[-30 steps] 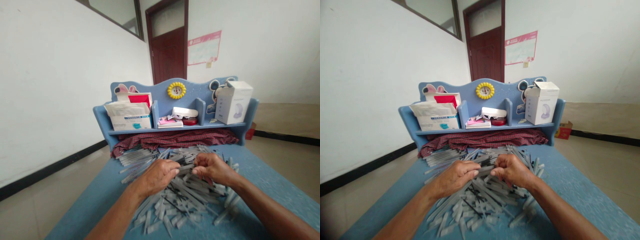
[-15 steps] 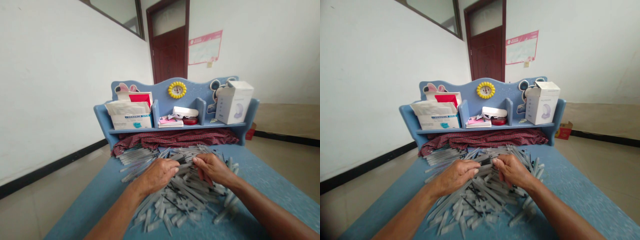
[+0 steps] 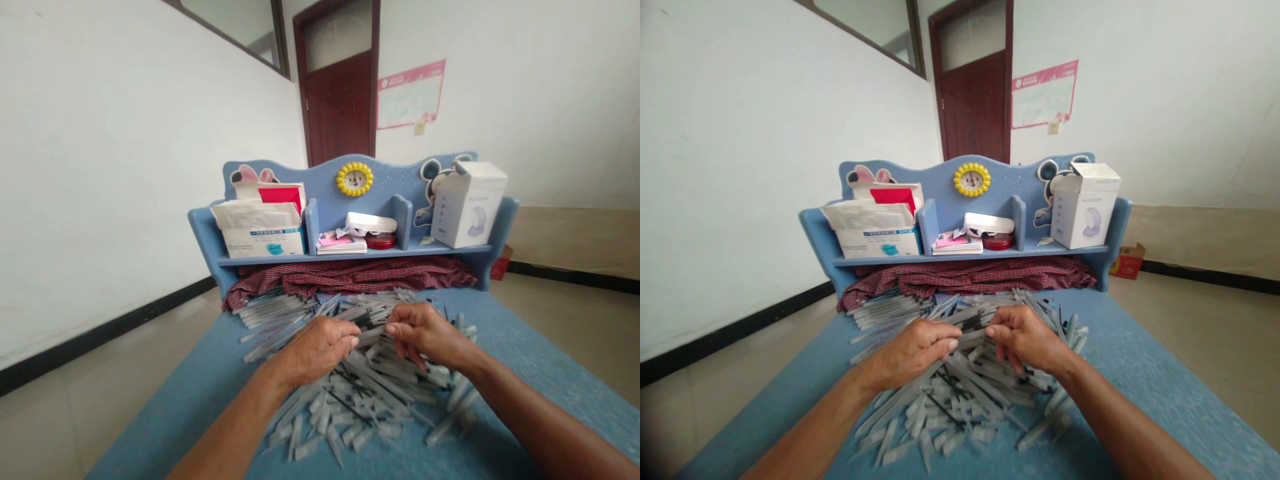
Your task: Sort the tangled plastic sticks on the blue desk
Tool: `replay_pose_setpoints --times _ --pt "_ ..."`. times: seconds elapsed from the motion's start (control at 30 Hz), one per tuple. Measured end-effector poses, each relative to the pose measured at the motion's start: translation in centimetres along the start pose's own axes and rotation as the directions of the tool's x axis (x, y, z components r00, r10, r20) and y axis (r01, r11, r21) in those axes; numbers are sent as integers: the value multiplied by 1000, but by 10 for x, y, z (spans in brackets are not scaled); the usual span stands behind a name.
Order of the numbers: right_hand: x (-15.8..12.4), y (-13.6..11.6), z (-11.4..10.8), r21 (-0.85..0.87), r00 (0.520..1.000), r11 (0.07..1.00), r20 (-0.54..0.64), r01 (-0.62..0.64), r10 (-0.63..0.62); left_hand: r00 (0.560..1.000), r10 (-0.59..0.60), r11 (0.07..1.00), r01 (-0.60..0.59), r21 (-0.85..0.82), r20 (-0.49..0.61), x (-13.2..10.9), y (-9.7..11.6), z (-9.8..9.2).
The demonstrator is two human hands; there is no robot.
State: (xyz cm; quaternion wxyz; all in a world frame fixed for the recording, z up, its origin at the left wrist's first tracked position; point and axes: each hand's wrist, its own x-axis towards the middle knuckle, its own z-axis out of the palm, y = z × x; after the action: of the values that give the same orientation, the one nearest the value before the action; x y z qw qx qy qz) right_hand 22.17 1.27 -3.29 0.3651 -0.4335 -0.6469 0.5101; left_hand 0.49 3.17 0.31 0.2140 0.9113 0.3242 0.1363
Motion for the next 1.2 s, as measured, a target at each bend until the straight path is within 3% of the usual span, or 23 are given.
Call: replay_pose_setpoints --times 0.17,0.3,0.4,0.6,0.87,0.97,1.07,1.13,1.2 --pt "-1 1 -1 130 995 991 99 22 -35 972 -151 934 200 -296 180 -2 -2 -1" --pt "-2 0 -1 157 989 987 139 33 -55 936 -219 847 323 -423 277 -5 -3 -5" --pt "-3 -1 0 122 990 991 123 52 -67 932 -209 821 332 -465 295 -5 -1 -6" --pt "-3 -2 2 85 997 995 53 53 -58 956 -224 837 287 -466 188 -1 -3 1" --pt "-1 -2 -4 55 997 995 -8 81 -81 939 -225 803 331 -496 261 0 -7 -2" --pt "3 2 -11 -19 991 996 -103 88 -90 942 -241 806 327 -493 233 -1 -11 -2" --pt "9 11 -20 -173 970 985 -237 11 -53 941 -259 804 336 -491 219 0 -15 0" --pt "12 17 -28 -357 935 932 -347 -56 -77 934 -282 796 355 -490 220 1 -17 0" --pt "14 21 -35 -563 895 817 -419 -123 -154 929 -299 794 369 -483 218 1 -17 1"
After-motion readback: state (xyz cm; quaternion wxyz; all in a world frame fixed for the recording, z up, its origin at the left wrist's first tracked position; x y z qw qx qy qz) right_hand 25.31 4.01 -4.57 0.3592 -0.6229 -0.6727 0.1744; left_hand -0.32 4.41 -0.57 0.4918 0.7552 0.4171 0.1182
